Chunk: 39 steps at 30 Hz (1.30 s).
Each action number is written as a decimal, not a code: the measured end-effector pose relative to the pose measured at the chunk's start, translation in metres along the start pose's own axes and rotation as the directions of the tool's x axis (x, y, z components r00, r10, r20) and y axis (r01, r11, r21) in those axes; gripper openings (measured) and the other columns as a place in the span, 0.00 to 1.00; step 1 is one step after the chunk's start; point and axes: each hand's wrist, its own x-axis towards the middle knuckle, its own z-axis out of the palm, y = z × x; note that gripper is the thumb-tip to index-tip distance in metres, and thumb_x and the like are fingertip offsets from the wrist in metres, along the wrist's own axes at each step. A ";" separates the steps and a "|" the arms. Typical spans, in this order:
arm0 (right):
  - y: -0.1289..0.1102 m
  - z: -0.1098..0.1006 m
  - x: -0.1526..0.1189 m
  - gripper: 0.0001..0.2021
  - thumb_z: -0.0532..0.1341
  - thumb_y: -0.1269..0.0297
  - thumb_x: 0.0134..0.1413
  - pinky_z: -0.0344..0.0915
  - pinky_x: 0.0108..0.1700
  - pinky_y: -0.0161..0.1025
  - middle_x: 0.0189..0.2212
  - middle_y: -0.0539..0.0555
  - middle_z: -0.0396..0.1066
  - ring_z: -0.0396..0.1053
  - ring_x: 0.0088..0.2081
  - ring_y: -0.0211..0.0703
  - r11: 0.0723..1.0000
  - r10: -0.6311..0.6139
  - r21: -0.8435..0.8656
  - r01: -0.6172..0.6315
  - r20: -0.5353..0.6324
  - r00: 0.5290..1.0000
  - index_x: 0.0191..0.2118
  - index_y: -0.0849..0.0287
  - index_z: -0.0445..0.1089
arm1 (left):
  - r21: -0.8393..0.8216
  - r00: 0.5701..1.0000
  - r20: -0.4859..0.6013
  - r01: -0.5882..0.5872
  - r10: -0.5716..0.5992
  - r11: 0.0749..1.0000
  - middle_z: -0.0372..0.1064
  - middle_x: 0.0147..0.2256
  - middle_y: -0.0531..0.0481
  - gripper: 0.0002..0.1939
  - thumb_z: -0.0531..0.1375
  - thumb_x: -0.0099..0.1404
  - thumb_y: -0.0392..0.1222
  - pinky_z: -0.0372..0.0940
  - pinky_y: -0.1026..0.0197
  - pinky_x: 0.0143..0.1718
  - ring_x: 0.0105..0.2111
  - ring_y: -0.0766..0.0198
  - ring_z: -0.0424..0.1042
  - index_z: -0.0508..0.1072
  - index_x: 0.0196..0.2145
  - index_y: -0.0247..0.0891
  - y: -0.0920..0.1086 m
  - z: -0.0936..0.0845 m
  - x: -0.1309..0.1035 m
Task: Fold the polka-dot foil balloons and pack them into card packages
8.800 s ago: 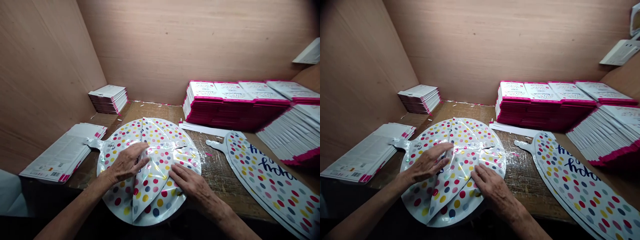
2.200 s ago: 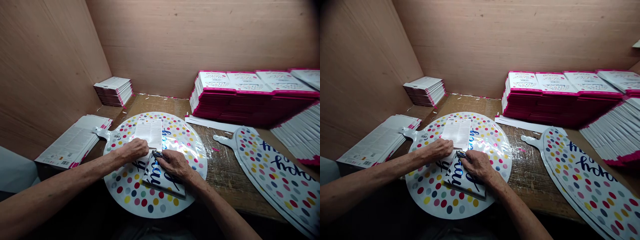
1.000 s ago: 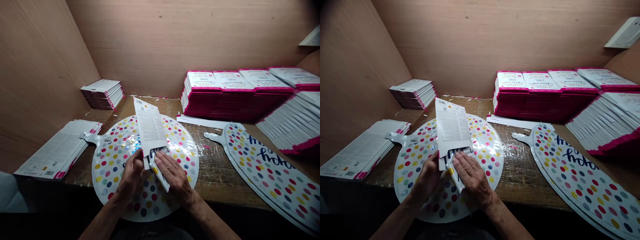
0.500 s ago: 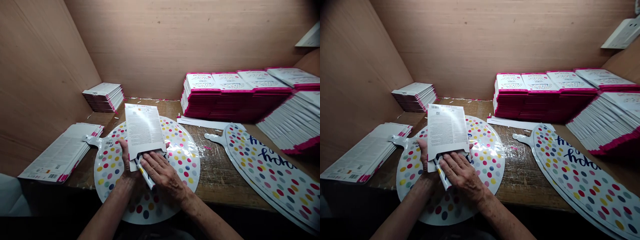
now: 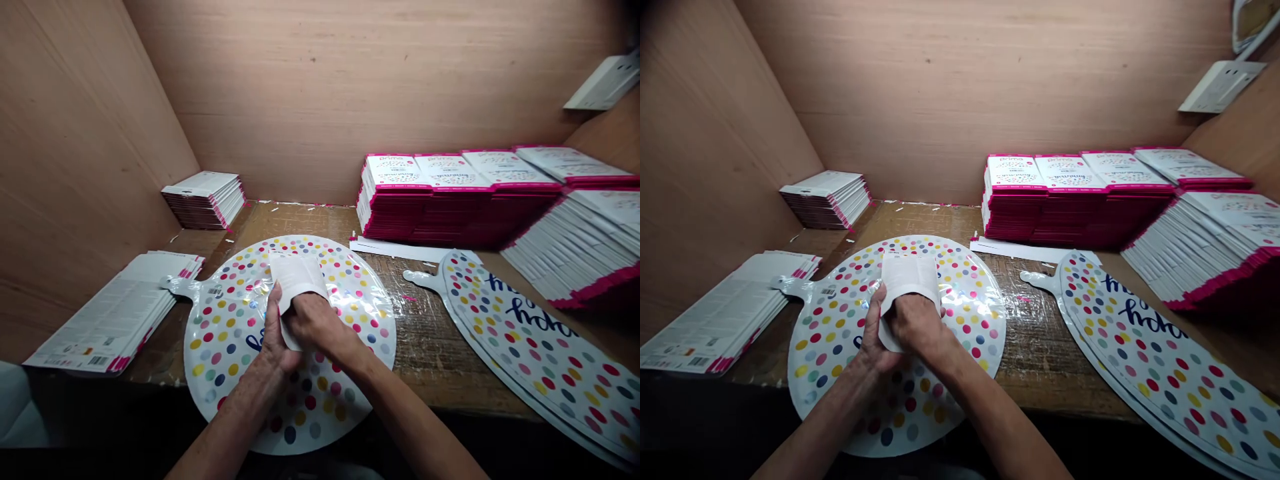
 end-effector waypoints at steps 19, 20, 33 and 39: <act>0.056 -0.048 -0.088 0.06 0.58 0.70 0.64 0.64 0.46 0.43 0.36 0.55 0.74 0.68 0.39 0.44 0.972 -0.165 -0.165 0.166 0.020 0.986 0.41 0.59 0.73 | 0.678 0.755 0.654 -0.552 0.055 -0.485 0.62 0.61 0.42 0.21 0.47 0.73 0.44 0.54 0.41 0.62 0.64 0.47 0.55 0.68 0.58 0.39 -0.013 -0.047 0.030; 0.060 -0.047 -0.086 0.07 0.57 0.68 0.65 0.64 0.46 0.42 0.36 0.55 0.74 0.67 0.38 0.44 0.967 -0.172 -0.176 0.184 0.079 0.982 0.40 0.59 0.73 | 0.675 0.754 0.656 -0.559 0.045 -0.481 0.61 0.62 0.42 0.21 0.46 0.73 0.44 0.53 0.40 0.62 0.65 0.47 0.54 0.67 0.58 0.39 -0.014 -0.048 0.030; 0.057 -0.029 -0.075 0.14 0.52 0.63 0.69 0.60 0.41 0.43 0.32 0.57 0.70 0.64 0.36 0.46 0.904 -0.201 -0.307 0.297 0.309 0.930 0.34 0.61 0.69 | 0.679 0.787 0.617 -0.520 0.019 -0.518 0.59 0.64 0.39 0.24 0.49 0.72 0.45 0.51 0.40 0.64 0.65 0.45 0.53 0.63 0.61 0.34 -0.020 -0.049 0.032; 0.058 -0.062 -0.086 0.15 0.52 0.56 0.68 0.59 0.34 0.40 0.31 0.54 0.70 0.65 0.31 0.43 0.924 -0.175 -0.220 0.313 0.486 0.856 0.35 0.61 0.67 | 0.644 0.761 0.648 -0.563 -0.022 -0.518 0.59 0.63 0.36 0.26 0.46 0.73 0.48 0.54 0.38 0.62 0.65 0.43 0.53 0.63 0.62 0.32 -0.018 -0.046 0.032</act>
